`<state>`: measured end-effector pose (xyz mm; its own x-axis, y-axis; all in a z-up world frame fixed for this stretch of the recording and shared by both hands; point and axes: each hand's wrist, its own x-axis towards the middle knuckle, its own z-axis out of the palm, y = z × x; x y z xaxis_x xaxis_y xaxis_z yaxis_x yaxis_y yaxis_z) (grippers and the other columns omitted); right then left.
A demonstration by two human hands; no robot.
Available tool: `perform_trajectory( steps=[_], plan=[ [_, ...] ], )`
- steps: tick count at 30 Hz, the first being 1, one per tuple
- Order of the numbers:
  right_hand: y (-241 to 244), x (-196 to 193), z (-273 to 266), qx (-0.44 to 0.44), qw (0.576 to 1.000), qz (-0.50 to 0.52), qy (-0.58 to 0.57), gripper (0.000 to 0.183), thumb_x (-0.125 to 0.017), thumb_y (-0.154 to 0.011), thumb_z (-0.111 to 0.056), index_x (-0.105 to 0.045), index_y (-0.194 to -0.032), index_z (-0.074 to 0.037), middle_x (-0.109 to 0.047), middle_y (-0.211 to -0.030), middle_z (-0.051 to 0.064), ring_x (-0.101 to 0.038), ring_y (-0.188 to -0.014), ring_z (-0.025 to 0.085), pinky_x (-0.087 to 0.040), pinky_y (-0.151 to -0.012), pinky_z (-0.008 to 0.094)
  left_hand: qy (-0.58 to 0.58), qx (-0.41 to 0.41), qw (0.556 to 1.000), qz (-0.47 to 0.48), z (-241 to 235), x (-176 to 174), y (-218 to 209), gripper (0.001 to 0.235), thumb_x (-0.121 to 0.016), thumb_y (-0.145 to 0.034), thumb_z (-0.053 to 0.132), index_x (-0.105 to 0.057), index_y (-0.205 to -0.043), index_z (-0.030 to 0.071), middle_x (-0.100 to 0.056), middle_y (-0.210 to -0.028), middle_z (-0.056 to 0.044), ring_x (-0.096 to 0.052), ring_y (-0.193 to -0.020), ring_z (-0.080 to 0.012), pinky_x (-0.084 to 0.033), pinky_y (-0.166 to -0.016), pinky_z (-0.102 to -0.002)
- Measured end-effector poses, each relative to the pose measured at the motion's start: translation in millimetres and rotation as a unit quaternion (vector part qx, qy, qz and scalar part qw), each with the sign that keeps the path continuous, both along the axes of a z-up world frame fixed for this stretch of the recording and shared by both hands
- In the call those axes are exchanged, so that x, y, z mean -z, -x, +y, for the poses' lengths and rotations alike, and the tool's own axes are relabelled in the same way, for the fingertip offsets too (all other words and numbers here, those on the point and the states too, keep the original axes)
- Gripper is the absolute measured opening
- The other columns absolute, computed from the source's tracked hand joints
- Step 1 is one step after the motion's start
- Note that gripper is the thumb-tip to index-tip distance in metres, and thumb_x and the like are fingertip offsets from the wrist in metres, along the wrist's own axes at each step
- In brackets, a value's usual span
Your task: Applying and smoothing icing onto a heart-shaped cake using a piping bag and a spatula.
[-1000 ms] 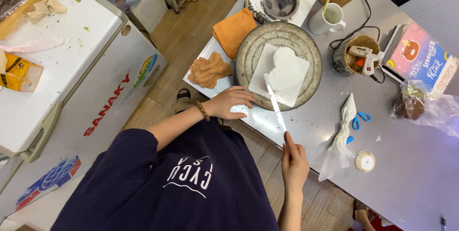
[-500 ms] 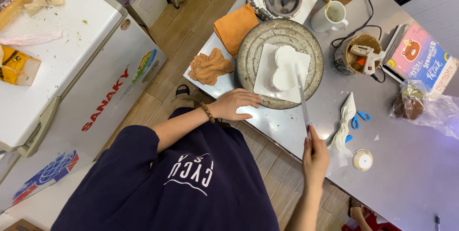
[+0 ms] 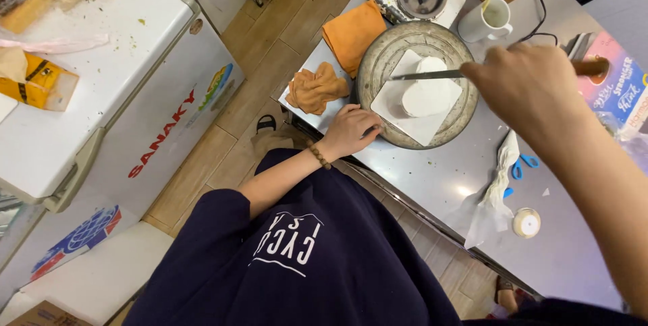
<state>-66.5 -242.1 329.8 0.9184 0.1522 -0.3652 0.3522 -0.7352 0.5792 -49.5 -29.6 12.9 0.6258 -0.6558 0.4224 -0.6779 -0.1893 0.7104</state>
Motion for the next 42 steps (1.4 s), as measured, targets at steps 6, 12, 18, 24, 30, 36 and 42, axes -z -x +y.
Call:
perform_trajectory(
  steps=[6, 12, 18, 24, 30, 36, 42],
  plan=[
    [-59, 20, 25, 0.051, 0.987, 0.119, 0.098, 0.026, -0.056, -0.101, -0.020, -0.075, -0.113, -0.032, -0.079, -0.098, -0.001, -0.079, -0.089, 0.021, -0.062, -0.064, 0.035, 0.006, 0.010, 0.999, -0.038, 7, 7, 9, 0.026, -0.072, -0.091, 0.027, -0.071, -0.110, 0.011, -0.072, -0.115, -0.006, -0.062, -0.120, -0.0231, -0.040, -0.111, -0.047],
    [-68, 26, 26, 0.049, 0.991, 0.100, 0.079, 0.035, -0.055, -0.099, -0.019, -0.071, -0.122, -0.039, -0.080, -0.098, 0.001, -0.079, -0.089, 0.022, -0.062, -0.065, 0.035, -0.007, 0.093, 0.993, -0.075, -1, 13, 19, 0.032, -0.072, -0.093, 0.028, -0.066, -0.120, 0.012, -0.066, -0.126, -0.006, -0.059, -0.126, -0.0224, -0.040, -0.113, -0.048],
    [-90, 24, 32, 0.060, 0.986, 0.122, 0.093, 0.032, -0.060, -0.097, -0.023, -0.077, -0.115, -0.042, -0.080, -0.106, 0.000, -0.078, -0.099, 0.022, -0.062, -0.074, 0.035, 0.004, 0.214, 0.975, -0.063, -6, 15, 35, 0.039, -0.071, -0.092, 0.026, -0.063, -0.129, 0.014, -0.059, -0.141, -0.009, -0.054, -0.134, -0.0246, -0.043, -0.109, -0.044],
    [-99, 23, 45, 0.066, 0.984, 0.132, 0.105, 0.039, -0.059, -0.098, -0.025, -0.067, -0.127, -0.050, -0.080, -0.107, -0.002, -0.079, -0.094, 0.021, -0.063, -0.071, 0.036, -0.091, 0.194, 0.972, -0.097, -10, 31, 35, 0.059, -0.071, -0.088, 0.032, -0.054, -0.140, 0.012, -0.047, -0.156, -0.009, -0.042, -0.147, -0.0228, -0.034, -0.118, -0.046],
    [-93, 22, 39, 0.002, 0.989, 0.117, 0.090, 0.028, -0.060, -0.101, -0.029, -0.075, -0.118, -0.045, -0.080, -0.103, -0.003, -0.078, -0.095, 0.020, -0.062, -0.072, 0.034, -0.134, 0.164, 0.976, -0.048, 0, 26, 27, 0.058, -0.068, -0.093, 0.030, -0.051, -0.145, 0.013, -0.051, -0.153, -0.005, -0.041, -0.146, -0.0174, -0.029, -0.120, -0.051],
    [-91, 28, 34, 0.005, 0.991, 0.086, 0.104, 0.024, -0.060, -0.099, -0.025, -0.076, -0.111, -0.037, -0.080, -0.091, -0.002, -0.079, -0.086, 0.019, -0.061, -0.062, 0.033, -0.137, 0.126, 0.982, -0.008, 11, 27, 5, 0.051, -0.066, -0.096, 0.028, -0.054, -0.142, 0.012, -0.057, -0.150, -0.002, -0.043, -0.146, -0.0169, -0.027, -0.122, -0.054],
    [-79, 26, 29, -0.057, 0.991, 0.065, 0.102, 0.015, -0.068, -0.089, -0.021, -0.081, -0.087, -0.028, -0.078, -0.085, -0.002, -0.078, -0.082, 0.019, -0.057, -0.059, 0.030, -0.126, 0.095, 0.987, -0.020, 23, 22, -12, 0.052, -0.066, -0.095, 0.028, -0.054, -0.143, 0.011, -0.058, -0.146, -0.002, -0.039, -0.149, -0.0250, -0.026, -0.122, -0.054]
  ],
)
